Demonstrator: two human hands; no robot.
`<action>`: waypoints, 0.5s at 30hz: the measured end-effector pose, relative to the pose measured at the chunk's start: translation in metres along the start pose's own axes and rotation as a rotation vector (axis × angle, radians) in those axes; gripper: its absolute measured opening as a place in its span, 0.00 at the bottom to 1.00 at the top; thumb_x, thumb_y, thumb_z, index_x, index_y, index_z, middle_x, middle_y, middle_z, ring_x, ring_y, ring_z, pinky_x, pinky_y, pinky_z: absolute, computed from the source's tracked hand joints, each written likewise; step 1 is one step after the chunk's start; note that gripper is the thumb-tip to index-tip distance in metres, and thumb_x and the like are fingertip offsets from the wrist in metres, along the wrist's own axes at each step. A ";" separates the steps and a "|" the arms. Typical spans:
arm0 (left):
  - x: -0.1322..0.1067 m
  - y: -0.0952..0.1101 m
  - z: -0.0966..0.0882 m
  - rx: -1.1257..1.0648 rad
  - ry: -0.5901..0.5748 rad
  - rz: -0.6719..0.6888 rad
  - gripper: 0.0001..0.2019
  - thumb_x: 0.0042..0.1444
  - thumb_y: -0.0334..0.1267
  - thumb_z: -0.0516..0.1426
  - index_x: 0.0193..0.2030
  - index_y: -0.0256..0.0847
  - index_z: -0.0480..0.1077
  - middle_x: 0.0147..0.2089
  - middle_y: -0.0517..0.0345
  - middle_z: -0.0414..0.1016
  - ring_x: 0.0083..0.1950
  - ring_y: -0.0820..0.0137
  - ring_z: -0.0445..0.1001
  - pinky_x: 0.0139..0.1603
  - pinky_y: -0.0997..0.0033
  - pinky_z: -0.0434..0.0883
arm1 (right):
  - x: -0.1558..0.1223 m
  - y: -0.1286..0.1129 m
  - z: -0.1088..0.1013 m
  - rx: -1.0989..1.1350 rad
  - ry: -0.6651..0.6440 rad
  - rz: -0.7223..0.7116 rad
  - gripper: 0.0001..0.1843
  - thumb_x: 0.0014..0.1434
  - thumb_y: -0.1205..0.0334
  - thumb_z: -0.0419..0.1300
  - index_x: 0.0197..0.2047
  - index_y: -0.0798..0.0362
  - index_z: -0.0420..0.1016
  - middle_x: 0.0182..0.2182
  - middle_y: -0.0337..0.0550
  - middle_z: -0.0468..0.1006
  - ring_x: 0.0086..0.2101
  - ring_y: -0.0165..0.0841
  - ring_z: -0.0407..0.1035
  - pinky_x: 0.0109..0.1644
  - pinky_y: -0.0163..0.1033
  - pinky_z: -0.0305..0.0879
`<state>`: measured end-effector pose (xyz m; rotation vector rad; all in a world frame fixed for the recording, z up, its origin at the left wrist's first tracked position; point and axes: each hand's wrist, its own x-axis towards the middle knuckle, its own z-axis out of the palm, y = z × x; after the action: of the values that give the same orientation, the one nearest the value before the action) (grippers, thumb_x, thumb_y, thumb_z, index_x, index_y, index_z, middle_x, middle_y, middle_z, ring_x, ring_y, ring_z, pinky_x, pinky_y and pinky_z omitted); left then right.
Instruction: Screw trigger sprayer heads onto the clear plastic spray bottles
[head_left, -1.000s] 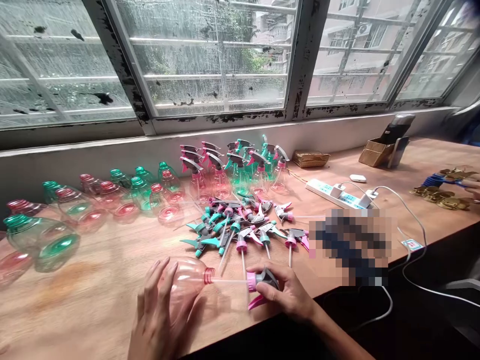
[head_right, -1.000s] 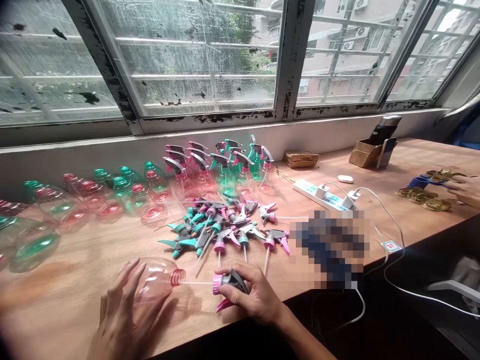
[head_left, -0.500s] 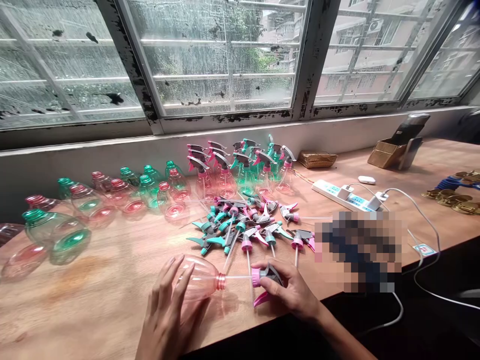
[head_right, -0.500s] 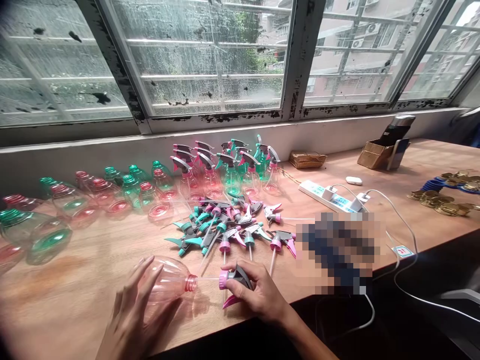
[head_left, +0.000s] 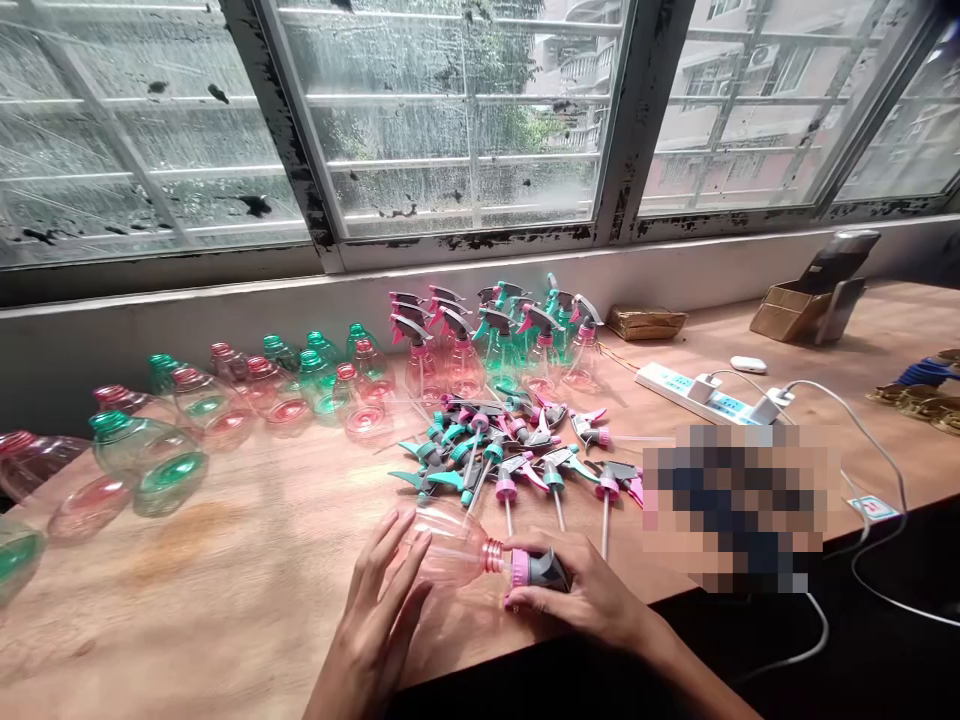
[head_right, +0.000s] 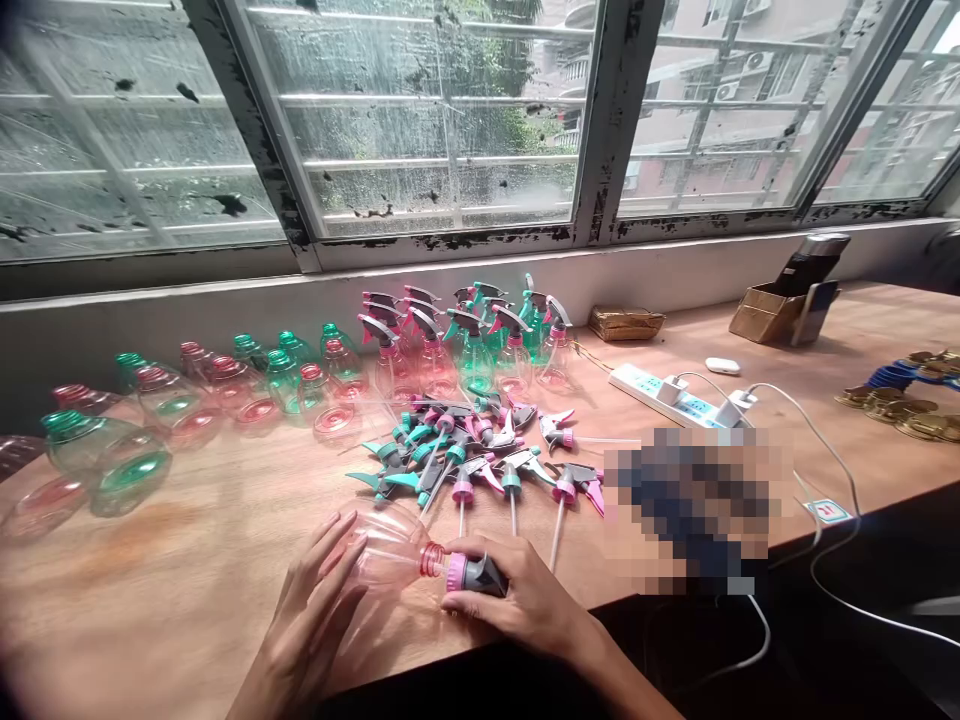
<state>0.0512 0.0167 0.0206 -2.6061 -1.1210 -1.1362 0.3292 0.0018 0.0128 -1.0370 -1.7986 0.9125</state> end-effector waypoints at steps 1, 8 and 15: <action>0.000 0.001 0.000 -0.006 0.001 0.013 0.32 0.70 0.24 0.52 0.75 0.53 0.54 0.74 0.46 0.59 0.75 0.49 0.60 0.66 0.47 0.73 | 0.000 0.000 0.000 -0.016 0.007 0.012 0.22 0.59 0.49 0.72 0.54 0.47 0.81 0.45 0.45 0.87 0.42 0.43 0.80 0.49 0.43 0.73; -0.004 0.011 -0.004 -0.063 -0.029 0.038 0.28 0.69 0.25 0.56 0.72 0.50 0.60 0.70 0.46 0.65 0.72 0.53 0.63 0.66 0.50 0.73 | -0.002 -0.004 0.002 0.082 0.062 0.135 0.17 0.62 0.49 0.68 0.49 0.51 0.82 0.38 0.44 0.85 0.36 0.41 0.79 0.43 0.42 0.76; -0.012 0.015 0.000 -0.313 0.045 -0.205 0.37 0.66 0.38 0.62 0.76 0.57 0.49 0.79 0.45 0.36 0.74 0.46 0.58 0.62 0.46 0.77 | -0.004 -0.011 0.006 0.253 0.049 0.217 0.22 0.57 0.46 0.70 0.47 0.52 0.77 0.34 0.39 0.78 0.32 0.34 0.73 0.34 0.37 0.75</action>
<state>0.0552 -0.0012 0.0160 -2.7189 -1.3221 -1.5174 0.3216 -0.0066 0.0186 -1.0936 -1.5034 1.2023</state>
